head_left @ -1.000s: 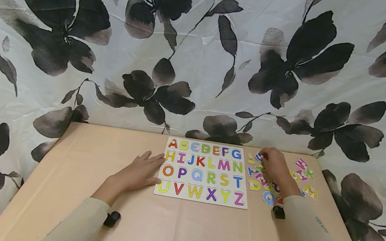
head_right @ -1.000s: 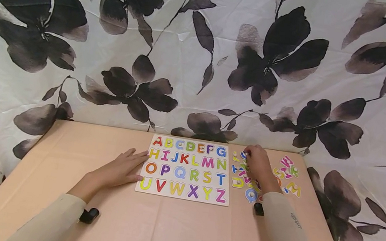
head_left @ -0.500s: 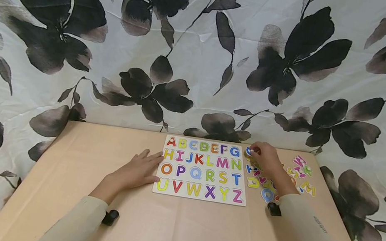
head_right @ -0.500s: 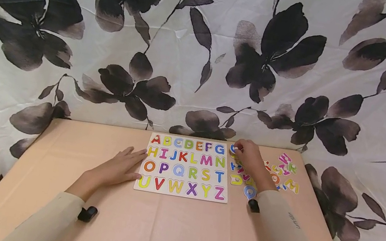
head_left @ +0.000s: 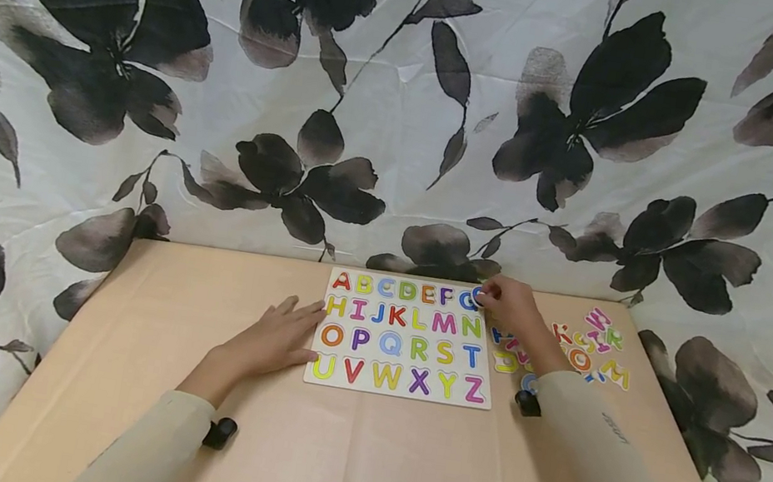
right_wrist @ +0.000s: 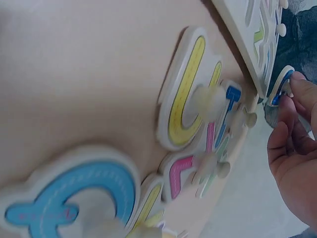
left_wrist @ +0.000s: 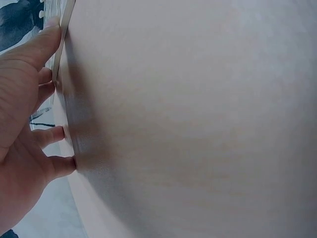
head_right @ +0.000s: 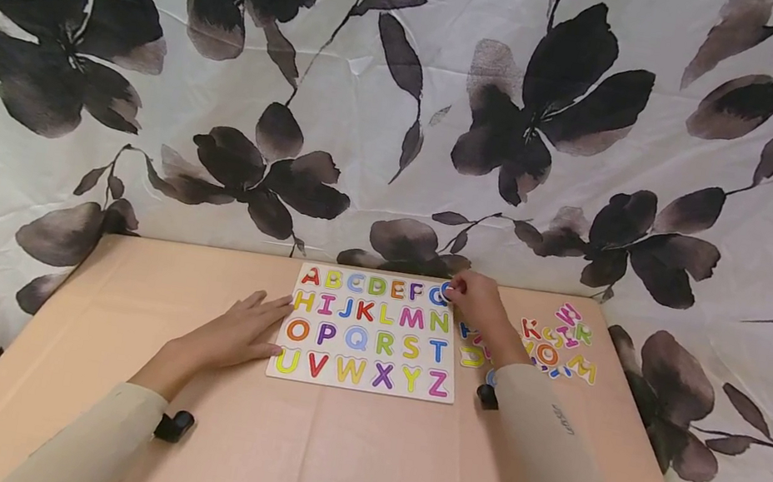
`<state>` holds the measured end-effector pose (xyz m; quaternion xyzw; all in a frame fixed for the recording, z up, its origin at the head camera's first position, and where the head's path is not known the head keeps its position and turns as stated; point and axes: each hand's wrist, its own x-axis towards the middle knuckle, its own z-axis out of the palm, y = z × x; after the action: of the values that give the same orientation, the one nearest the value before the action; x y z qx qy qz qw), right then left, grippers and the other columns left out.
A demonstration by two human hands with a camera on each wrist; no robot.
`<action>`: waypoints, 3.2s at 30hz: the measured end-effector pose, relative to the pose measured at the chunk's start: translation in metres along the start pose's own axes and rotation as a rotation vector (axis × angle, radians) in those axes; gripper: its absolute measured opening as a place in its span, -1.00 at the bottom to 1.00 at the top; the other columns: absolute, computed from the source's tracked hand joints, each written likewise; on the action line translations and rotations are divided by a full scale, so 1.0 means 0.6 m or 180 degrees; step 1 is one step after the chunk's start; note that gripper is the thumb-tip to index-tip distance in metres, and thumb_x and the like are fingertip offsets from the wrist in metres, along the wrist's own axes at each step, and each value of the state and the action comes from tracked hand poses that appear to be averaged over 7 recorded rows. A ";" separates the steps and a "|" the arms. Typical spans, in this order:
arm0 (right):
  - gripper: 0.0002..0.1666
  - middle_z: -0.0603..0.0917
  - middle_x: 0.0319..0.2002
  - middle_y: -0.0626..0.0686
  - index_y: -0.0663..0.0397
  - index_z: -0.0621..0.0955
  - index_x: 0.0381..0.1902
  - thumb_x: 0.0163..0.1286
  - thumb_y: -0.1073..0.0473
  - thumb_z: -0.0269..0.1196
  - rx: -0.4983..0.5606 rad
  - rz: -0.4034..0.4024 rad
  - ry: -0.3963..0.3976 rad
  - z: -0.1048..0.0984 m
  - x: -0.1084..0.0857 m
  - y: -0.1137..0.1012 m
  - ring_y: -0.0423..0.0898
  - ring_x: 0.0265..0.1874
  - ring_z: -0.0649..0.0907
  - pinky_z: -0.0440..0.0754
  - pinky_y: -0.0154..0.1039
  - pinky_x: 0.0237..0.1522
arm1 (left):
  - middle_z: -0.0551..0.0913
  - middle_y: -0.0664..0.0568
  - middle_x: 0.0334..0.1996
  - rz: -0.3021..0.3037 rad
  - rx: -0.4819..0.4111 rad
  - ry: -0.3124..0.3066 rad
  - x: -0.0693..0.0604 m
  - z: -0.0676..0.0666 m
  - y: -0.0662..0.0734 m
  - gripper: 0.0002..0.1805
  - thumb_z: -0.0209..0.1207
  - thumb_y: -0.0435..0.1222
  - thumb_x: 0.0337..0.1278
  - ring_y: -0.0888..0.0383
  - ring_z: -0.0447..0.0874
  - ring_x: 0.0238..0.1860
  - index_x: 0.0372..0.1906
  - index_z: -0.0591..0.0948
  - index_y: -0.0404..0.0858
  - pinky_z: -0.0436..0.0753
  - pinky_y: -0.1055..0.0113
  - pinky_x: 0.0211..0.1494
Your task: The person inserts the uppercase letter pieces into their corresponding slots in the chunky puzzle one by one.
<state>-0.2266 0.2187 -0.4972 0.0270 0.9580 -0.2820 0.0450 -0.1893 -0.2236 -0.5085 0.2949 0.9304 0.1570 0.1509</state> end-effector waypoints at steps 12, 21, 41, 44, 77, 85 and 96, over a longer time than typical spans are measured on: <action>-0.78 0.62 -0.32 0.08 0.14 0.63 -0.20 0.49 0.08 0.33 -0.0028 0.0032 -0.0046 0.026 0.023 -0.020 -0.03 -0.33 0.57 0.52 -0.22 -0.33 | 0.15 0.00 0.65 -0.0030 -0.0014 0.0003 0.007 0.006 -0.007 -0.10 0.27 0.13 0.32 -0.41 -0.03 0.62 0.62 0.25 -0.16 0.11 -0.51 0.50; -0.80 0.63 -0.33 0.10 0.17 0.61 -0.22 0.48 0.14 0.34 -0.0188 0.0027 -0.0049 0.033 0.021 -0.032 -0.04 -0.35 0.58 0.52 -0.26 -0.36 | 0.15 -0.01 0.65 -0.0023 -0.0016 0.0018 0.006 0.005 -0.005 -0.10 0.26 0.13 0.33 -0.42 -0.01 0.61 0.61 0.26 -0.17 0.13 -0.50 0.49; -0.77 0.64 -0.22 0.12 0.17 0.65 0.02 0.50 0.19 0.31 -0.0172 0.0110 -0.0134 0.047 -0.005 -0.031 -0.01 -0.26 0.59 0.58 -0.22 -0.27 | 0.16 -0.01 0.65 0.0027 -0.0039 -0.0016 -0.005 0.005 -0.008 -0.10 0.27 0.14 0.32 -0.40 -0.02 0.62 0.61 0.26 -0.17 0.11 -0.48 0.51; -0.69 0.66 -0.14 0.15 0.18 0.63 0.13 0.51 0.19 0.30 -0.0155 0.0083 -0.0171 0.042 -0.013 -0.031 0.01 -0.19 0.61 0.67 -0.16 -0.14 | 0.16 0.00 0.65 0.0032 -0.0032 -0.0009 -0.007 0.005 -0.008 -0.10 0.27 0.14 0.31 -0.40 -0.02 0.62 0.61 0.27 -0.16 0.11 -0.48 0.51; -0.61 0.69 -0.11 0.24 0.33 0.63 0.15 0.52 0.16 0.28 -0.0176 0.0119 0.0006 -0.100 -0.115 0.136 0.12 -0.14 0.61 0.68 0.00 -0.05 | 0.17 0.00 0.65 -0.0010 -0.0039 0.0024 0.003 0.001 -0.002 -0.10 0.28 0.13 0.32 -0.40 -0.02 0.62 0.61 0.26 -0.16 0.10 -0.48 0.52; -0.64 0.66 -0.24 0.17 0.36 0.64 0.06 0.44 0.19 0.34 -0.0226 0.0209 -0.0045 -0.095 -0.120 0.167 0.05 -0.25 0.57 0.59 -0.20 -0.24 | 0.16 0.00 0.65 -0.0031 -0.0037 0.0037 0.005 0.001 0.000 -0.09 0.28 0.13 0.32 -0.40 -0.02 0.62 0.61 0.26 -0.17 0.11 -0.48 0.52; -0.72 0.67 -0.29 0.17 0.34 0.66 -0.05 0.41 0.23 0.37 -0.0400 0.0152 -0.0101 -0.079 -0.113 0.184 0.00 -0.32 0.57 0.64 -0.13 -0.23 | 0.16 0.01 0.65 -0.0056 -0.0029 0.0044 0.009 0.005 -0.001 -0.08 0.28 0.14 0.31 -0.39 -0.02 0.62 0.62 0.24 -0.16 0.10 -0.47 0.52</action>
<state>-0.1537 0.3351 -0.5099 0.0425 0.9720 -0.2206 0.0684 -0.1924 -0.2201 -0.5123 0.2849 0.9332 0.1620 0.1473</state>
